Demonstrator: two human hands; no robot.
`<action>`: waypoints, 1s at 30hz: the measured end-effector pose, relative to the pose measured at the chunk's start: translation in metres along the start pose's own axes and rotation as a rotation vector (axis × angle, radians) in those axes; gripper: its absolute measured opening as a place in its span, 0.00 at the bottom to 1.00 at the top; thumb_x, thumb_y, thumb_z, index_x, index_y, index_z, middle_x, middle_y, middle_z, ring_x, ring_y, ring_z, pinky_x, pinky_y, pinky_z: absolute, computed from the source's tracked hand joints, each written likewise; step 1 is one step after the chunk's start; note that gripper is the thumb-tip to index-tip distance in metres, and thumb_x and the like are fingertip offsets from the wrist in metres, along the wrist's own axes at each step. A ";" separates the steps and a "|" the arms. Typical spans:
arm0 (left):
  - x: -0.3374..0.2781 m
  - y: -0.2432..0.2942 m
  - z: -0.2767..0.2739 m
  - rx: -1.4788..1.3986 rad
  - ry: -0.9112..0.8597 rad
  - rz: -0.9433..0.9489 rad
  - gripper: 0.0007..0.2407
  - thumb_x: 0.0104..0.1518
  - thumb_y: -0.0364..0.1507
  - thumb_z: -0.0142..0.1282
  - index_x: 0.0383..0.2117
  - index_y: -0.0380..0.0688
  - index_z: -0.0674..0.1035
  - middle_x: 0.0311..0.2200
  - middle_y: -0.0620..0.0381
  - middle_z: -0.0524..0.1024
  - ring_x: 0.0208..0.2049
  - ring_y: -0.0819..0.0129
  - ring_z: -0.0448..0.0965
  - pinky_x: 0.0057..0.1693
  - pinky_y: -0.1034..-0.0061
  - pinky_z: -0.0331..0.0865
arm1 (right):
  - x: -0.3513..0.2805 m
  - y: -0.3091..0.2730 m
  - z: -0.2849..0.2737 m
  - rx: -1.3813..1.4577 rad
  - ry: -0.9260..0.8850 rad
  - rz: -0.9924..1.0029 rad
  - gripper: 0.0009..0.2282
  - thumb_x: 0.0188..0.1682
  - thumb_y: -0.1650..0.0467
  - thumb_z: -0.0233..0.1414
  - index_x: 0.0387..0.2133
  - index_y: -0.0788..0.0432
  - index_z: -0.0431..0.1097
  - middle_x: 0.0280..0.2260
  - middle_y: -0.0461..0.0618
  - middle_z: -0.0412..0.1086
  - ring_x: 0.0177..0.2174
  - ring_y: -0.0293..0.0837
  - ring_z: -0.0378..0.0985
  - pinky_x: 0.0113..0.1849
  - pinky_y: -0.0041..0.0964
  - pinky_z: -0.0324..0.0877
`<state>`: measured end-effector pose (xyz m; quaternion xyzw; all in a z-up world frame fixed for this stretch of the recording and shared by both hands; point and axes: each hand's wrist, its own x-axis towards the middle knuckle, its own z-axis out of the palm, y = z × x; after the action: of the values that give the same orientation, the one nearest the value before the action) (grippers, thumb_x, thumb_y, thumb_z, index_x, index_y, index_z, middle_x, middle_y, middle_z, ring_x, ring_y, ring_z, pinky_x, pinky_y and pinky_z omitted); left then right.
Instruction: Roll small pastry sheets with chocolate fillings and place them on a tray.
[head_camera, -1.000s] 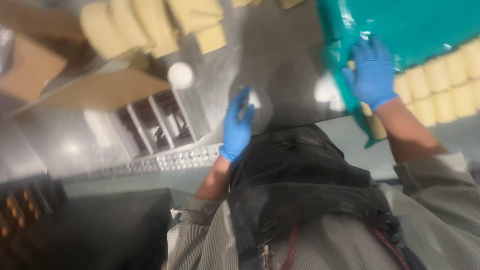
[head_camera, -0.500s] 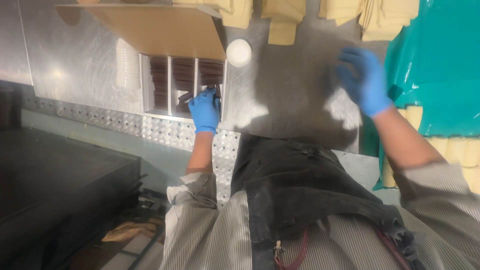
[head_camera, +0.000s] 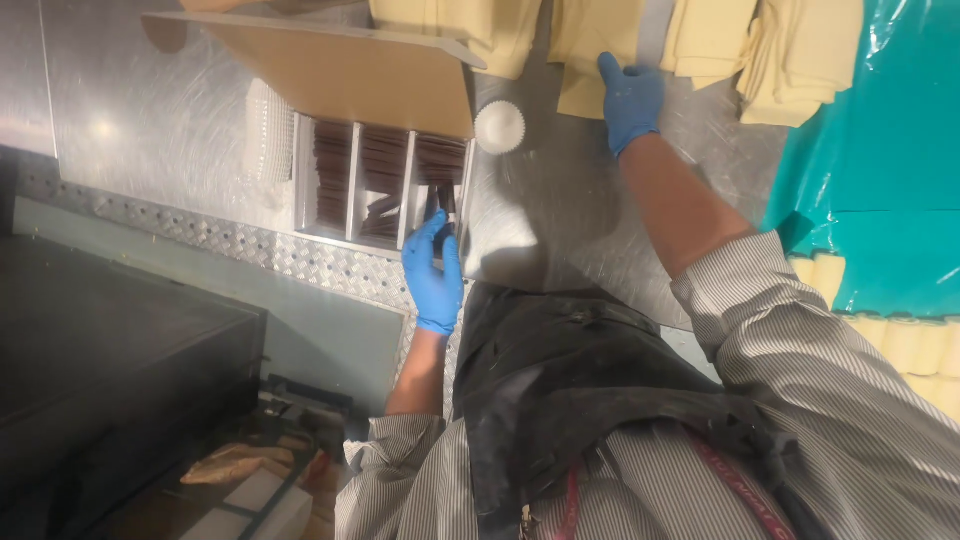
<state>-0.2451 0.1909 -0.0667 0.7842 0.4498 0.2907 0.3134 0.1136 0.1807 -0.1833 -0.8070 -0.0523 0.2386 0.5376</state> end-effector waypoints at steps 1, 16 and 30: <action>-0.002 0.005 0.000 -0.021 -0.019 0.000 0.14 0.61 0.24 0.52 0.53 0.38 0.76 0.51 0.50 0.76 0.54 0.58 0.73 0.63 0.67 0.65 | -0.005 -0.005 0.001 0.020 0.038 -0.142 0.15 0.48 0.62 0.61 0.22 0.58 0.66 0.23 0.42 0.64 0.25 0.36 0.63 0.32 0.30 0.69; -0.027 0.058 0.156 -0.561 -0.922 -0.471 0.32 0.54 0.41 0.69 0.62 0.39 0.70 0.60 0.40 0.68 0.63 0.48 0.65 0.69 0.55 0.57 | -0.148 0.014 -0.160 0.225 -0.337 -0.215 0.15 0.48 0.81 0.56 0.50 0.67 0.68 0.46 0.61 0.69 0.42 0.56 0.79 0.42 0.49 0.78; -0.070 0.047 0.188 0.027 -0.701 0.694 0.30 0.55 0.39 0.62 0.61 0.38 0.67 0.51 0.44 0.73 0.45 0.49 0.74 0.55 0.59 0.69 | -0.081 0.045 -0.161 -0.317 -0.679 0.026 0.25 0.42 0.71 0.60 0.54 0.65 0.68 0.51 0.61 0.72 0.48 0.53 0.77 0.51 0.44 0.71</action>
<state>-0.1115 0.0670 -0.1622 0.9423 0.0332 0.0907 0.3204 0.1055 -0.0012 -0.1476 -0.7556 -0.2538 0.4884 0.3551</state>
